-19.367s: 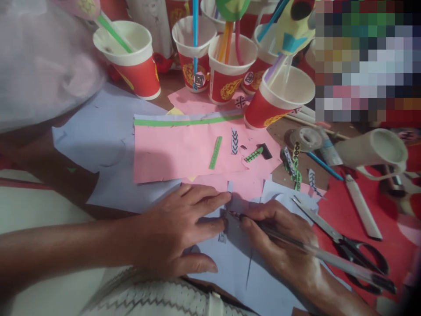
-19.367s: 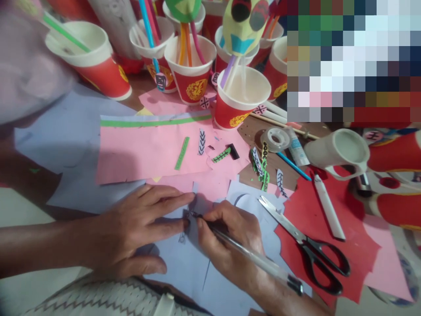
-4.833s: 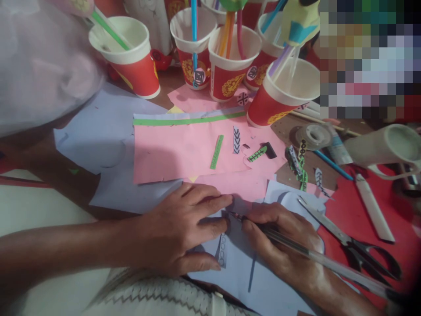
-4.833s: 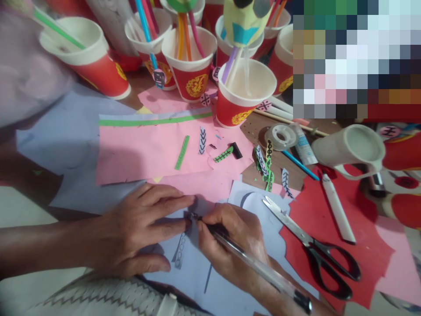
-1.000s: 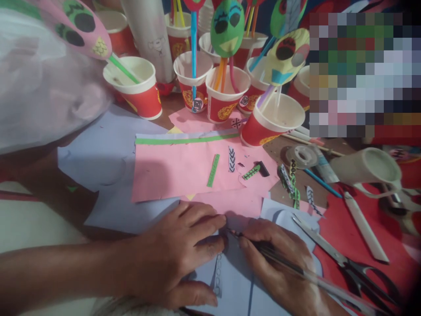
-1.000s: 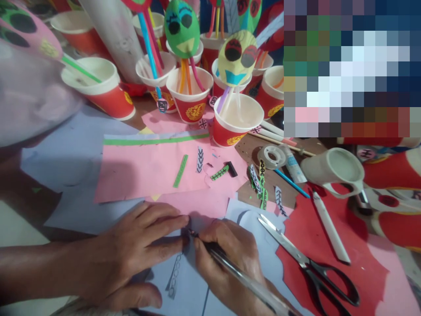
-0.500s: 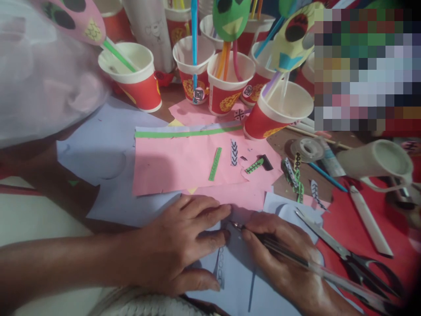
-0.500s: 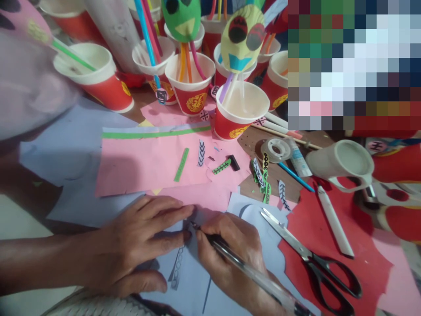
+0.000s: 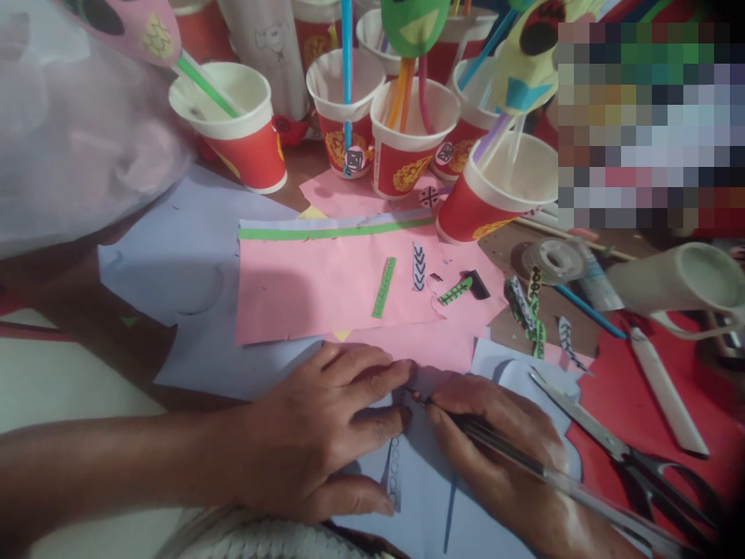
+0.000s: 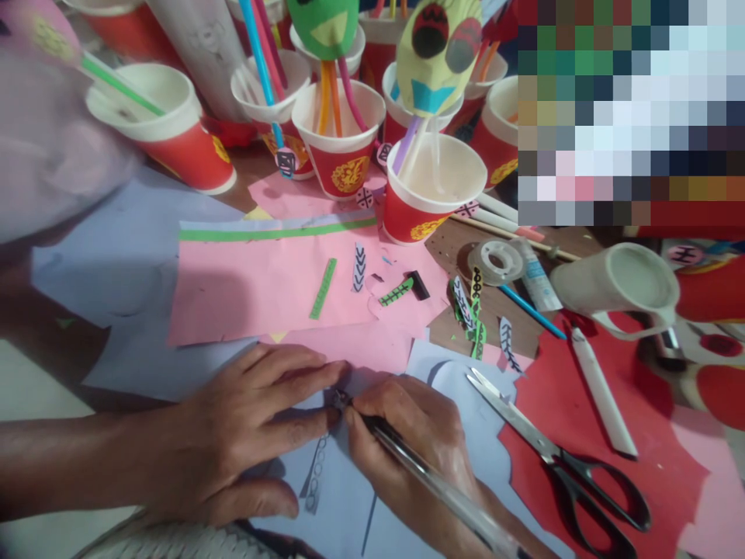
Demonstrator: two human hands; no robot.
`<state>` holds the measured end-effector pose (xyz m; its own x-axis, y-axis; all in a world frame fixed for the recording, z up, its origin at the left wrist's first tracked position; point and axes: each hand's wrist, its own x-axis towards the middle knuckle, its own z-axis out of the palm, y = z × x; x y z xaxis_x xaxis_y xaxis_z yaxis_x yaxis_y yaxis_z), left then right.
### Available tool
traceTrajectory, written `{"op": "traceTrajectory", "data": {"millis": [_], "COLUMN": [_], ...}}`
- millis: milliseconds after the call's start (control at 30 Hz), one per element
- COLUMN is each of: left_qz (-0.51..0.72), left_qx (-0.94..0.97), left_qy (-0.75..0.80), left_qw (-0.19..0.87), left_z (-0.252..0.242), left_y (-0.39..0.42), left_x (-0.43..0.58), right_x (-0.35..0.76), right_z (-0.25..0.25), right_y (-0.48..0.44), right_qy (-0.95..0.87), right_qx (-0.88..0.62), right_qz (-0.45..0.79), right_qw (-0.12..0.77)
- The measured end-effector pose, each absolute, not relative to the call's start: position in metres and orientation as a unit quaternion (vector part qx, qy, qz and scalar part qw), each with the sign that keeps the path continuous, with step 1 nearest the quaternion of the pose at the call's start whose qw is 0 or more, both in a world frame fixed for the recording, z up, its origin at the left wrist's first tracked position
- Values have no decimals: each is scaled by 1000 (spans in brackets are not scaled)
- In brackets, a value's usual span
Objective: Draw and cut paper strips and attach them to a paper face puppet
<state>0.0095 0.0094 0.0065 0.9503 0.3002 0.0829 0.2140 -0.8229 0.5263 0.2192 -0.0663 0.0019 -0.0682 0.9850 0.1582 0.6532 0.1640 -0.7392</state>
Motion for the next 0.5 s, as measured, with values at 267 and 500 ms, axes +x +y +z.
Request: {"op": "traceTrajectory", "data": {"millis": [267, 500], "left_qz": [71, 78], "left_qx": [951, 952], "left_qy": [141, 139], "left_qw": [267, 263], "left_z": [9, 8], "left_y": [9, 9], "left_x": [10, 9], "right_x": [217, 219], "right_z": [2, 1], "right_y": [-68, -68], "right_qy": [-672, -688], "right_qx": [-617, -598], "right_qz": [226, 233], "right_qw": [341, 339]}}
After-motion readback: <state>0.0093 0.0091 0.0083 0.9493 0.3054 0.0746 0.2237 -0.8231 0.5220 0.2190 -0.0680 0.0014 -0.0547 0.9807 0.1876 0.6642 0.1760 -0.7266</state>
